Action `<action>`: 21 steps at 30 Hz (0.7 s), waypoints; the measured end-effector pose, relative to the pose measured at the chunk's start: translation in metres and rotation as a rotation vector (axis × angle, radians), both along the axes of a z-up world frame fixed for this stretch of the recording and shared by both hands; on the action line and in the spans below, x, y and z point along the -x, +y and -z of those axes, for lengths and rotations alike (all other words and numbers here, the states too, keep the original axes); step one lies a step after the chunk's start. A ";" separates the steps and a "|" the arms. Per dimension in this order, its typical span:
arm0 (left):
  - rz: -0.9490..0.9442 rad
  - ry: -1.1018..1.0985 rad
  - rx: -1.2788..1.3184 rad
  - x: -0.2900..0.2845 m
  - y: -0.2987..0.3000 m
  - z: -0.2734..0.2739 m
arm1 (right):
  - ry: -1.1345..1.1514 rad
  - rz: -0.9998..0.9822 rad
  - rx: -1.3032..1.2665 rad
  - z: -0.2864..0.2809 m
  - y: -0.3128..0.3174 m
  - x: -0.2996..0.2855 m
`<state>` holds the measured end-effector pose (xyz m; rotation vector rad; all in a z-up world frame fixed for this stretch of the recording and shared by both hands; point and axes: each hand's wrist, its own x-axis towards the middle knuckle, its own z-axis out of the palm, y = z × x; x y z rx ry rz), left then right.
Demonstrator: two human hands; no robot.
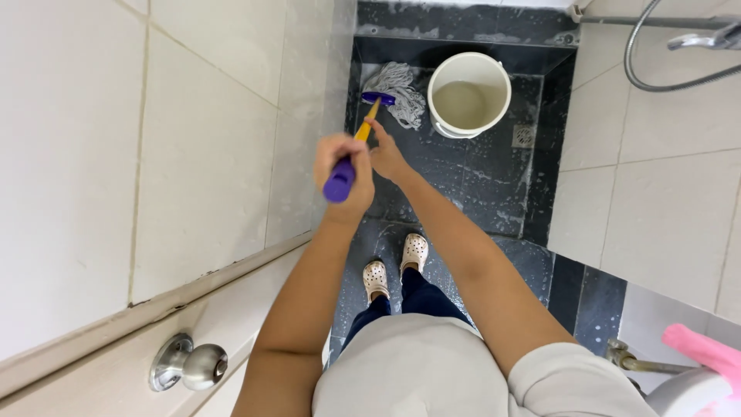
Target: The person mops the bathroom floor using a mop and bucket. They repeatedly dip the mop into the bucket, wring it out, and mop the tiled floor. The person also refills the bucket with water from a shower head.
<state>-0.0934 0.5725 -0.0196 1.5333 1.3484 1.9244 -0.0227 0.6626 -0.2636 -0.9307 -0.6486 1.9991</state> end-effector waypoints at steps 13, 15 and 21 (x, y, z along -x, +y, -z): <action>0.946 0.190 0.044 -0.090 0.026 -0.142 | -0.387 0.115 -0.363 -0.061 -0.061 -0.087; 0.998 0.168 0.051 -0.102 0.018 -0.149 | -0.465 0.160 -0.402 -0.060 -0.069 -0.105; 1.233 0.118 -0.004 -0.105 0.022 -0.170 | -0.732 0.281 -0.497 -0.078 -0.086 -0.150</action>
